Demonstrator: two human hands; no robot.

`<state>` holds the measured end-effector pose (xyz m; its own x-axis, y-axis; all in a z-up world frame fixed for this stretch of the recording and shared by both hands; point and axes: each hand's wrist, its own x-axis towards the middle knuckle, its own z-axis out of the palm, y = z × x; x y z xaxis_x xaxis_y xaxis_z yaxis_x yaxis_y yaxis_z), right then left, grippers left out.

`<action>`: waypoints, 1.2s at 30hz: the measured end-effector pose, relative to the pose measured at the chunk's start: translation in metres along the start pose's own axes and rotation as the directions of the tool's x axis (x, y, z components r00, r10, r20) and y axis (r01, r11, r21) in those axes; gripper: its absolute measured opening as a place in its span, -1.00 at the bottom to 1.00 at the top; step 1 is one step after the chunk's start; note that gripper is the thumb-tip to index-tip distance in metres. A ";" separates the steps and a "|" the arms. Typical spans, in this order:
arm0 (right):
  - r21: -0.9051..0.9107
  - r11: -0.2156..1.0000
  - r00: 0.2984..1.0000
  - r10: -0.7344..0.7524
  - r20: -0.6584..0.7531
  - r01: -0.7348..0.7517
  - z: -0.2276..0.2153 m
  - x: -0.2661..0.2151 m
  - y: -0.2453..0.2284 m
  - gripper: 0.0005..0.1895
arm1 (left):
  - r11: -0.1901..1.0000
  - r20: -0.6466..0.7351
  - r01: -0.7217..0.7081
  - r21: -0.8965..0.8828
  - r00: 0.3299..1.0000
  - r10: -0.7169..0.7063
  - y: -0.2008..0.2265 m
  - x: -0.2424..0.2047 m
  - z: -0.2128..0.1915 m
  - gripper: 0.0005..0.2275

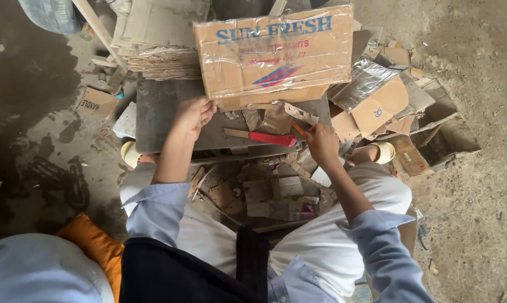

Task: A person measures cardboard with a tape measure, marks it with a pen, and cuts it using a utility knife.

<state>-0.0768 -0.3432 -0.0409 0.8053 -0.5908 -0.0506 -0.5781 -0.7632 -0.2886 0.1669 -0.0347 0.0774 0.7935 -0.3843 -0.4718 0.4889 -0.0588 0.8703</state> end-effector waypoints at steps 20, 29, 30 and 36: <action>0.220 0.933 0.937 0.224 0.266 -0.286 -0.017 -0.003 -0.002 -0.74 | 1.000 0.016 0.009 -0.005 1.000 -0.009 0.003 -0.008 -0.003 -0.87; 0.512 0.841 0.820 0.165 -0.549 0.174 -0.164 -0.080 0.042 -0.73 | 0.998 -0.075 0.022 -0.052 0.997 -0.026 0.007 -0.002 0.002 -0.88; 0.361 0.789 0.550 0.034 -0.835 0.498 -0.174 -0.079 0.056 -0.79 | 0.994 -0.127 0.074 -0.077 0.988 -0.084 0.013 -0.008 0.007 -0.89; 0.357 0.631 0.443 0.024 -0.896 0.688 -0.234 -0.078 -0.038 -0.87 | 0.991 -0.102 0.048 -0.125 0.993 -0.061 0.002 0.004 0.007 -0.94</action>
<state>-0.1490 -0.3293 0.1979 0.2253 -0.5144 0.8274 0.2364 -0.7950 -0.5586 0.1687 -0.0425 0.0780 0.7954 -0.2839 -0.5355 0.5676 0.0388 0.8224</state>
